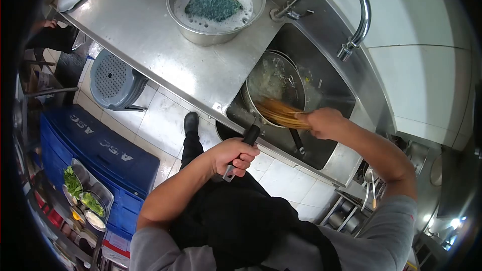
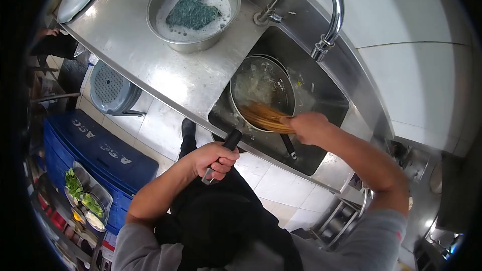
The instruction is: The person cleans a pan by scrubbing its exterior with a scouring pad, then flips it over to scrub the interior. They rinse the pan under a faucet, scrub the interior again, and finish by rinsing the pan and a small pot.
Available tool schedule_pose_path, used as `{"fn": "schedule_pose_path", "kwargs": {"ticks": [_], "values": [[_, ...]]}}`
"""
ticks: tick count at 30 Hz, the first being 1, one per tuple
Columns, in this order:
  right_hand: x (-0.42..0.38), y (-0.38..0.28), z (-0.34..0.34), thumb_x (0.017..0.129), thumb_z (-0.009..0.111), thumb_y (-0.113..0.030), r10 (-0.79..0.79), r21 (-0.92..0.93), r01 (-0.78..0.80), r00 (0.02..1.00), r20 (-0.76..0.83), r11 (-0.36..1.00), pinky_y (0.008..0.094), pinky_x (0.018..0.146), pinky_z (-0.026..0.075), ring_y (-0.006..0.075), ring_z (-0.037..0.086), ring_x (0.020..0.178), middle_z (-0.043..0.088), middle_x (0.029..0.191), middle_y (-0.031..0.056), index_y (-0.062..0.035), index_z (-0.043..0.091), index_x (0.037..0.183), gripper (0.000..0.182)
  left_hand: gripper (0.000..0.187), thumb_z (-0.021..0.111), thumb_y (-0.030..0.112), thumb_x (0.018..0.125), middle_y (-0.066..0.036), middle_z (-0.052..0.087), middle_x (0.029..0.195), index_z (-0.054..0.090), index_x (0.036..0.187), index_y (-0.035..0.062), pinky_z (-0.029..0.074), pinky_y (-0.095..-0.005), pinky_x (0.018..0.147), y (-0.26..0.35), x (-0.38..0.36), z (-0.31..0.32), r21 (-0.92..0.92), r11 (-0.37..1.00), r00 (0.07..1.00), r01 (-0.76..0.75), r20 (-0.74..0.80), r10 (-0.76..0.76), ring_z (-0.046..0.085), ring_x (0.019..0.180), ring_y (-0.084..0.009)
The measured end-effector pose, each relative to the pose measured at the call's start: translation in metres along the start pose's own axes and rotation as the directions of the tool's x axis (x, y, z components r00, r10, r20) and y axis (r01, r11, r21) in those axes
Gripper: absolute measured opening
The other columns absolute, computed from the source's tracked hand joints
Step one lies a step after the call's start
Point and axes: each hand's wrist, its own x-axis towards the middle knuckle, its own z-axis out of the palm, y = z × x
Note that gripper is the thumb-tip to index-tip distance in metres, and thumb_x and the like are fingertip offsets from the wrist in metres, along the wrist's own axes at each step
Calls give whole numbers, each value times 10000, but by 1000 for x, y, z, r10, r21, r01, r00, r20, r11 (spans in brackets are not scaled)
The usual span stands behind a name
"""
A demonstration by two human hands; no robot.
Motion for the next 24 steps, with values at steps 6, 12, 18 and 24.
{"fn": "schedule_pose_path", "kwargs": {"ticks": [6, 12, 18, 24], "values": [[38, -16, 24, 863, 611, -73, 42, -127, -78, 964, -262, 989, 408, 569, 573, 304, 722, 733, 712, 879, 114, -145, 438, 1493, 657, 171, 638, 109, 957, 86, 375, 593, 475, 947, 161, 318, -254, 389, 3, 3, -8, -47, 997, 996, 56, 67, -53, 366, 424, -31], [-24, -35, 21, 903, 555, -90, -14, -199, -62, 933, -360, 978, 454, 568, 560, 302, 716, 712, 706, 850, 92, -199, 478, 1473, 585, 202, 637, 91, 943, 58, 385, 585, 442, 921, 140, 319, -261, 384, -7, -4, -11, 34, 998, 990, 58, 126, -61, 366, 402, -45], [47, 17, 40, 871, 611, -75, 317, 60, -319, 867, -384, 946, 463, 668, 581, 345, 722, 838, 726, 933, 149, -101, 433, 1488, 642, 175, 625, 72, 936, 55, 377, 596, 467, 941, 145, 318, -265, 386, -8, 1, 1, 73, 997, 1000, -23, -10, 24, 356, 414, -50], [-23, -29, 44, 833, 655, -134, 182, 256, -137, 970, -160, 957, 515, 764, 574, 373, 715, 905, 725, 966, 166, -120, 421, 1493, 701, 177, 628, 75, 939, 54, 375, 594, 465, 926, 142, 309, -263, 380, -12, 6, 1, 94, 994, 998, -51, -23, 54, 358, 407, -54]]}}
